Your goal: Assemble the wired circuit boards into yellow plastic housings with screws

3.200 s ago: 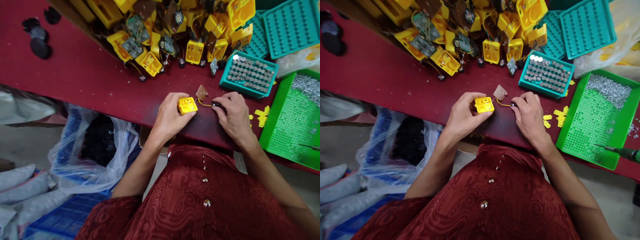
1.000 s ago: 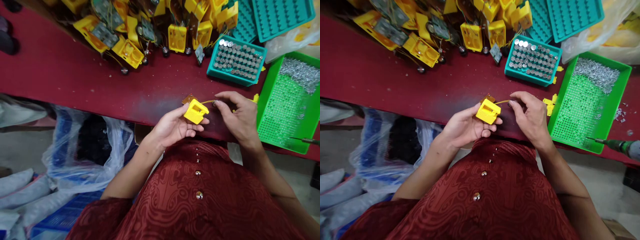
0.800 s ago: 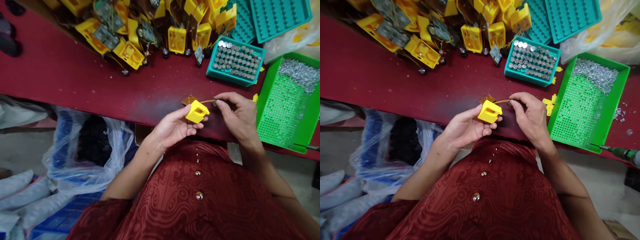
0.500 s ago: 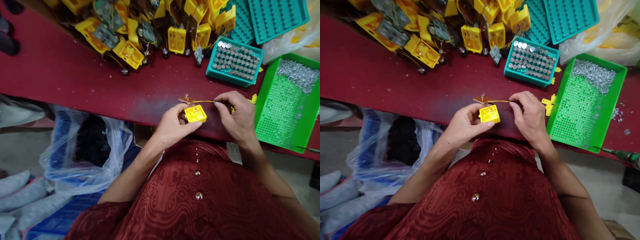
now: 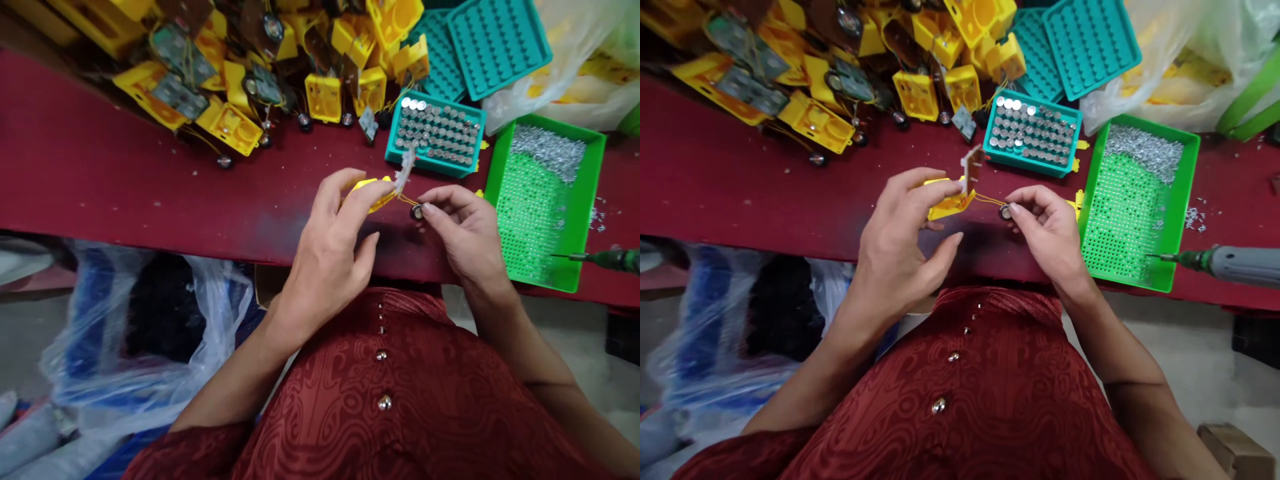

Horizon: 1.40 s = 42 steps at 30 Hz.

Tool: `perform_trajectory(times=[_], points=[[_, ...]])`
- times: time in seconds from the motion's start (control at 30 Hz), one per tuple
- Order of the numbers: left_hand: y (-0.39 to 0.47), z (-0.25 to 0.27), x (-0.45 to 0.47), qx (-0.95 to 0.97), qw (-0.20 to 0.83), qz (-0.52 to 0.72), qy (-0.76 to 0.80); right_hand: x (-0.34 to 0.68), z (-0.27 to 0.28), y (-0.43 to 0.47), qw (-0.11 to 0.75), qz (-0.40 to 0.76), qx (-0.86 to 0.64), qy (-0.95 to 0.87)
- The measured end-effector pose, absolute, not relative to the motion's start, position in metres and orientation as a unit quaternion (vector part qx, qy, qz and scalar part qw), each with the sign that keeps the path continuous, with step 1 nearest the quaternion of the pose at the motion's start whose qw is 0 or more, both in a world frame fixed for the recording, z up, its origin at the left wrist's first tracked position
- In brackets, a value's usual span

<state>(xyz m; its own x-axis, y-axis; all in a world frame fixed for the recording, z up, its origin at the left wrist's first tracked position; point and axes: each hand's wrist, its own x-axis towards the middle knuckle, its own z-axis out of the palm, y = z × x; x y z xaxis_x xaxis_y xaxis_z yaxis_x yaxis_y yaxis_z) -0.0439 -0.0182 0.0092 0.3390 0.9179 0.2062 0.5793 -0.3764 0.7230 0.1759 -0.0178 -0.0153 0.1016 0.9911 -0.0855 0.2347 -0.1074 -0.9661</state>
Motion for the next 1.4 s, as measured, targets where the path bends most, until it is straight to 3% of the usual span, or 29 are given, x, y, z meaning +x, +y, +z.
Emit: perform_trajectory(times=[0.23,0.53,0.67,1.03,1.2,1.4], points=[[-0.011,-0.008,-0.039,0.776,0.245,0.304,0.496,0.179,-0.026,-0.026,0.345,0.313,-0.652,-0.599],[0.023,0.004,-0.039,0.714,0.278,0.297,0.57,0.181,-0.019,-0.011,0.389,0.32,-0.638,-0.582],[0.02,0.01,-0.05,0.648,0.363,0.259,0.618,0.182,-0.022,-0.013,0.384,0.319,-0.64,-0.584],[-0.01,0.017,-0.058,0.289,0.759,0.264,0.52,0.18,-0.018,-0.016,0.388,0.333,-0.609,-0.606],[-0.012,0.012,-0.059,0.166,0.839,0.259,0.45,0.178,-0.01,-0.013,0.383,0.285,-0.6,-0.642],[-0.011,0.011,-0.057,0.116,0.851,0.274,0.432,0.176,0.007,-0.006,0.373,0.278,-0.602,-0.649]])
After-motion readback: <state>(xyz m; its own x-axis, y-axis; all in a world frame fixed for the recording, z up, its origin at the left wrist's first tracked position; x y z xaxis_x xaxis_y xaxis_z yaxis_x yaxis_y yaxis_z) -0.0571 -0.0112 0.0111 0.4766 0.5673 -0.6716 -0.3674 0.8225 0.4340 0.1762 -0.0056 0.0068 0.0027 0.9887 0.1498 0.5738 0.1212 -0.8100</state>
